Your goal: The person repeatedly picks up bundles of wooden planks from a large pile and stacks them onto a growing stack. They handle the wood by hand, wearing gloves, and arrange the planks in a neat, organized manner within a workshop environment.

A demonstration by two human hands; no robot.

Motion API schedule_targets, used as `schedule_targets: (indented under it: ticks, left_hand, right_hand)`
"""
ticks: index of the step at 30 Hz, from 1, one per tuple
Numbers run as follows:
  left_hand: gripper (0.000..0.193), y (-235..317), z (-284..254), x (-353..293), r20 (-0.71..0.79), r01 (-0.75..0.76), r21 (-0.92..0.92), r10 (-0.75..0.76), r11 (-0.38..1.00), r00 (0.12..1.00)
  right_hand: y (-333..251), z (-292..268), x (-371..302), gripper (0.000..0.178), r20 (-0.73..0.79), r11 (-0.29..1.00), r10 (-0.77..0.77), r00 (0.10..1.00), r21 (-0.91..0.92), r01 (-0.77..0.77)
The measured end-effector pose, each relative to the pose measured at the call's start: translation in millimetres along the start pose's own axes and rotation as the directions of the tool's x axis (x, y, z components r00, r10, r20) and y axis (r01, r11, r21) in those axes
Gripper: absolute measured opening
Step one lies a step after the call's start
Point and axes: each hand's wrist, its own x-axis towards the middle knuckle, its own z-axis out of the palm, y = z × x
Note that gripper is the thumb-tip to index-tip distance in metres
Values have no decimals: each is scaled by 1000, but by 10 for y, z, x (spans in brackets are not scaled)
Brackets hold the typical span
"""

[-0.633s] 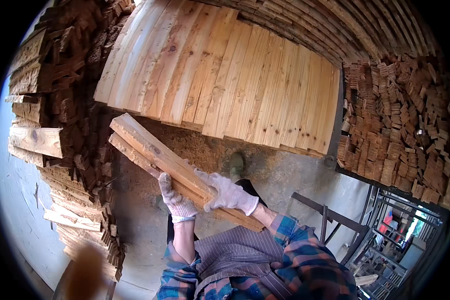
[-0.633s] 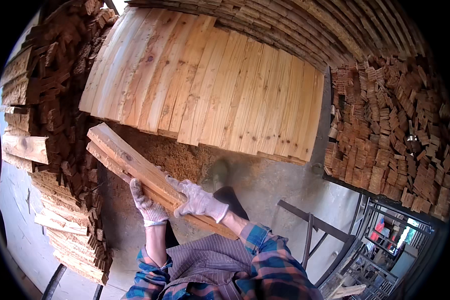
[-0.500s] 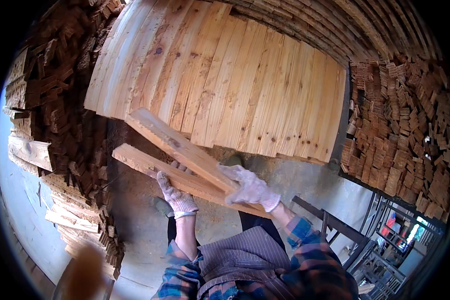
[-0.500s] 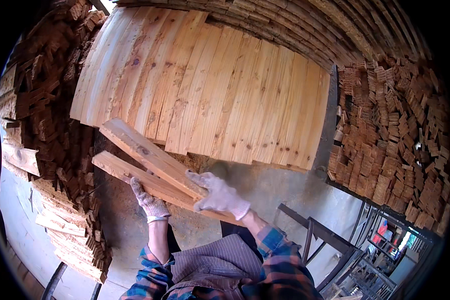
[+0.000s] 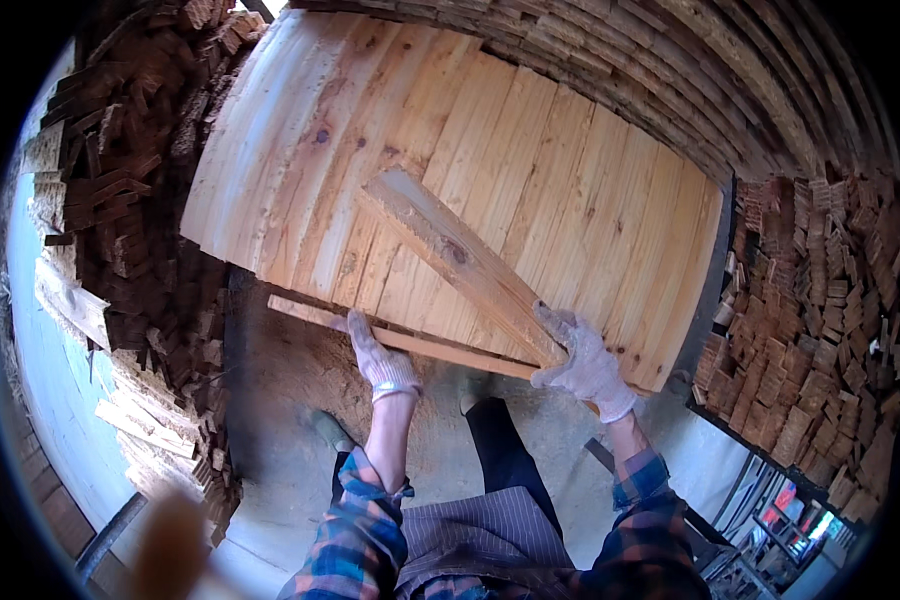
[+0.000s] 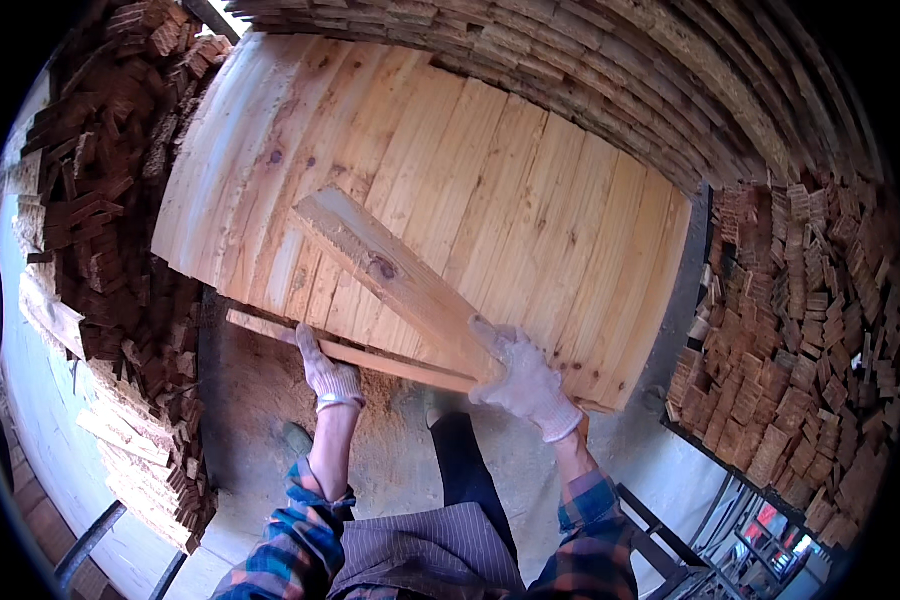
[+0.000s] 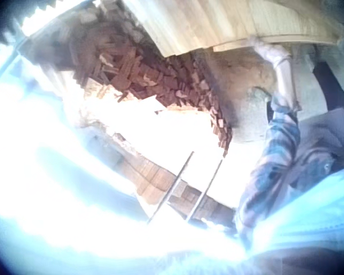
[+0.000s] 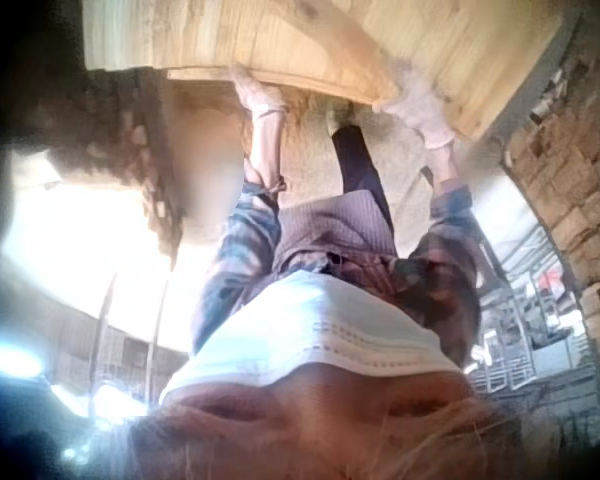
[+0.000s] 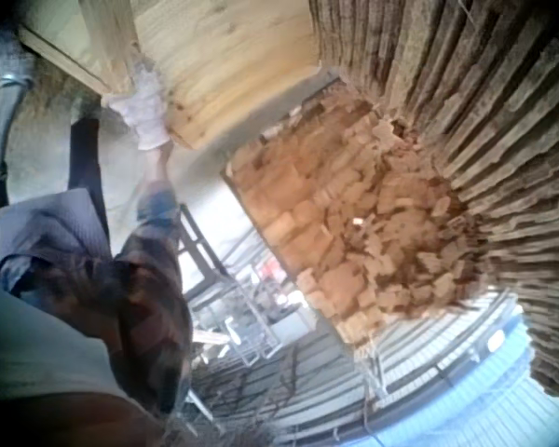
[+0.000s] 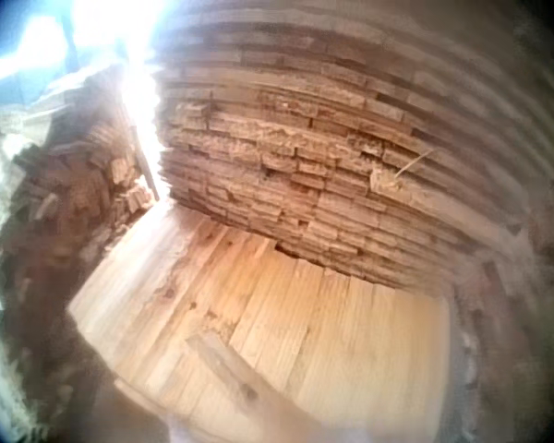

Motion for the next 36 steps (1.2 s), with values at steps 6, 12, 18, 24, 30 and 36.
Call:
schedule_targets:
  ticks: [6, 12, 18, 24, 30, 36]
  left_hand:
    - [66, 392, -448, 123, -211, 198, -143, -225, 970, 951]
    - [57, 255, -119, -169, 62, 174, -169, -166, 970, 984]
    - [50, -74, 681, -375, -151, 109, 69, -98, 992, 984]
    - [35, 6, 496, -325, -4, -126, 344, 136, 931, 991]
    - [29, 496, -135, -437, 49, 200, -322, -194, 925, 980]
    - [47, 1544, 624, 538, -47, 45, -67, -48, 997, 998]
  right_hand:
    - [-45, 3, 332, 91, 7, 993, -100, 995, -65, 100]
    - [-97, -170, 383, 93, 77, 995, -86, 993, 57, 82]
    - [440, -164, 318, 99, -108, 930, -13, 994, 364, 52]
    - [171, -389, 649, 94, 5, 998, -68, 998, 12, 68]
    - [-224, -369, 1380, 95, -14, 946, -226, 974, -243, 216]
    - [-1532, -580, 2885, 88, -117, 867, -142, 983, -494, 66]
